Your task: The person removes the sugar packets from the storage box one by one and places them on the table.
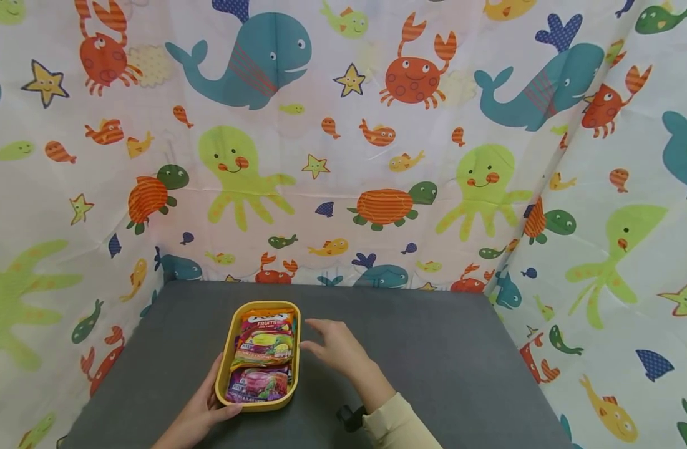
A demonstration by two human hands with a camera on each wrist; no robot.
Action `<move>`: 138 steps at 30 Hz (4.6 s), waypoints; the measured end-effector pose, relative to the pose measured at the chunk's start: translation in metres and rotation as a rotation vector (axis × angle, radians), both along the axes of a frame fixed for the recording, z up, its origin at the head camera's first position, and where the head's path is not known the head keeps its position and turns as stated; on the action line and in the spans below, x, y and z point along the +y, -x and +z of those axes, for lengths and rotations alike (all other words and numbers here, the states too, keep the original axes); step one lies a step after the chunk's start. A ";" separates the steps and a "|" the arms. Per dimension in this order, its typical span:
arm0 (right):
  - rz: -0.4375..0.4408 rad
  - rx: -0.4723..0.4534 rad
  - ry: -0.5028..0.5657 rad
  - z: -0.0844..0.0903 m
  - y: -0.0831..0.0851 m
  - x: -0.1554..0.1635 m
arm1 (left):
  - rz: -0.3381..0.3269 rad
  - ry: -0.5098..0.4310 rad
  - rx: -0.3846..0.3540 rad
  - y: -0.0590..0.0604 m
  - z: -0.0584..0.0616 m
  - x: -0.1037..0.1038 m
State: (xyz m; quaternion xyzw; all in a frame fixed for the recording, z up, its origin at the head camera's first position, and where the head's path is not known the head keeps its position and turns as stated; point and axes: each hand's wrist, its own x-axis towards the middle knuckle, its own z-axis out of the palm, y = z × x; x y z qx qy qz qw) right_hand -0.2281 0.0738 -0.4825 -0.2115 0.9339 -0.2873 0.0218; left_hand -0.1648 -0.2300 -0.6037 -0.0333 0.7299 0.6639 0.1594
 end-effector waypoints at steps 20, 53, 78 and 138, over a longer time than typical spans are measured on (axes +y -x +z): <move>0.023 -0.107 -0.003 -0.008 0.009 -0.032 | -0.014 -0.030 0.004 0.001 -0.002 0.000; -0.076 -0.264 0.023 -0.026 0.026 -0.079 | -0.037 -0.068 0.036 0.000 -0.001 -0.001; -0.261 -0.303 0.209 -0.048 0.029 -0.109 | -0.029 -0.077 0.006 0.002 -0.001 -0.004; -0.446 -0.325 0.446 -0.038 0.032 -0.097 | -0.019 -0.079 0.029 0.004 -0.007 -0.002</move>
